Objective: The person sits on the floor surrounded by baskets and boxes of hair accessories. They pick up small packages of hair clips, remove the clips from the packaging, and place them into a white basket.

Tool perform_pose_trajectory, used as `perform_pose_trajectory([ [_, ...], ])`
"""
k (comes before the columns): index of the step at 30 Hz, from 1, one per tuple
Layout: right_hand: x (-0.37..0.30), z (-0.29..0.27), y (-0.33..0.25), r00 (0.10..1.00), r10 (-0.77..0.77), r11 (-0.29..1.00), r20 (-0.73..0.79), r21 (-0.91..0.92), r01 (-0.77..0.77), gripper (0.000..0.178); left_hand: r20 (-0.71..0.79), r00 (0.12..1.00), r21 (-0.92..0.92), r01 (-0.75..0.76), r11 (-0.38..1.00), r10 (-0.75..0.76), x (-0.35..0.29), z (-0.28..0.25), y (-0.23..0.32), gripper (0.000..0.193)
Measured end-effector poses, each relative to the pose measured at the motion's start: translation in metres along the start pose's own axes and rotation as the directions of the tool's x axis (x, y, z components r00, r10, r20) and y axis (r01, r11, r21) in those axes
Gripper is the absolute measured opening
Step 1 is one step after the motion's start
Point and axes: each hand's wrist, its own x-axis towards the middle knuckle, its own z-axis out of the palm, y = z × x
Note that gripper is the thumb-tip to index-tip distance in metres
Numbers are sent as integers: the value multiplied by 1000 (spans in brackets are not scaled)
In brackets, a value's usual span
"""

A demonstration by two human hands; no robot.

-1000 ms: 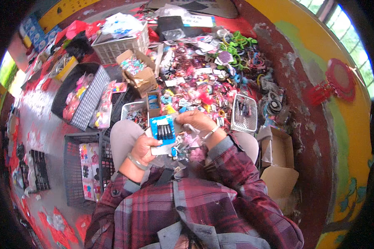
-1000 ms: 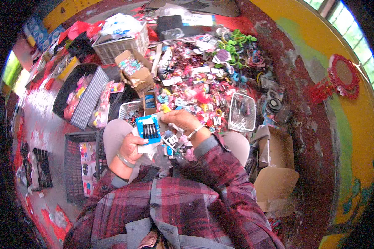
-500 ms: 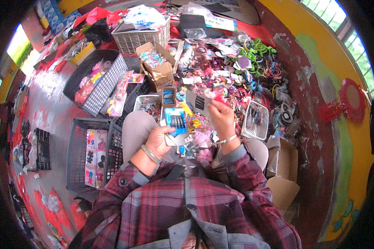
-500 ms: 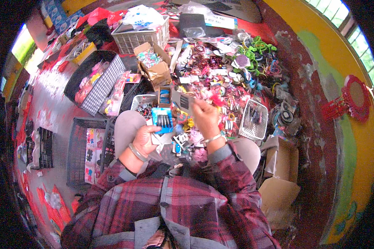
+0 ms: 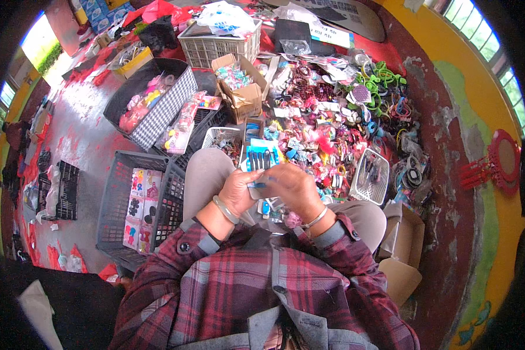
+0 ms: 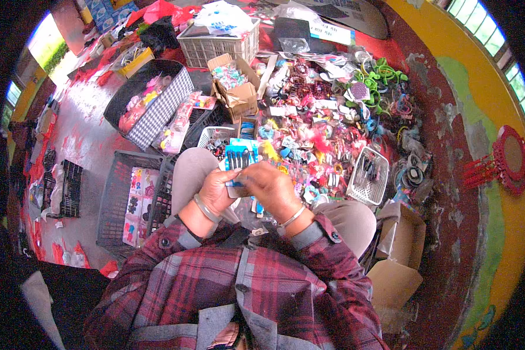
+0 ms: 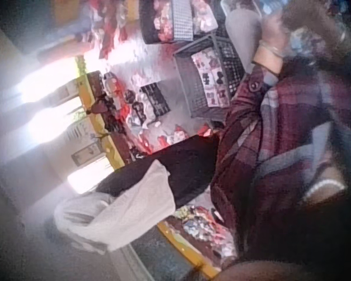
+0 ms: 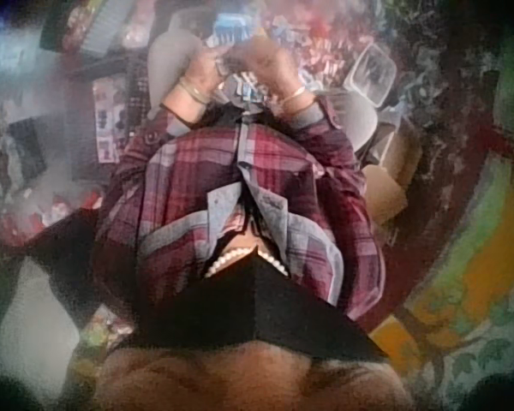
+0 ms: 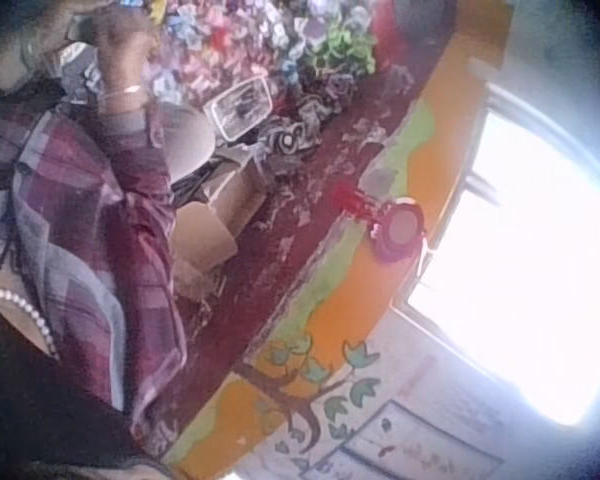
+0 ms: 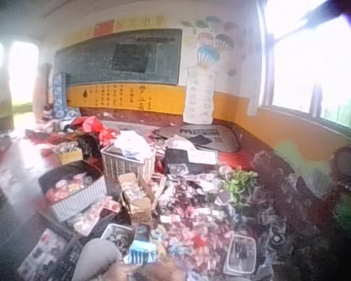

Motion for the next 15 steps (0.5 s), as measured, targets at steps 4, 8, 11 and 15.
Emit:
perform_pose_trajectory([
  [4, -1, -8, 21, 716, 687, 558, 126, 540, -630, 24, 96, 995, 63, -37, 997, 31, 3, 0, -5, 36],
  [8, 2, -14, 19, 672, 719, 448, 177, 620, -644, 29, 97, 994, 107, 37, 994, -47, 2, -5, -15, 47],
  [11, 2, -8, 15, 705, 705, 564, 76, 542, -622, 29, 71, 997, 144, 20, 989, -31, 3, 1, -17, 49],
  [15, 6, -20, 13, 688, 647, 522, 327, 469, -713, 26, 79, 996, 160, 31, 987, -45, 3, 4, -14, 50],
])
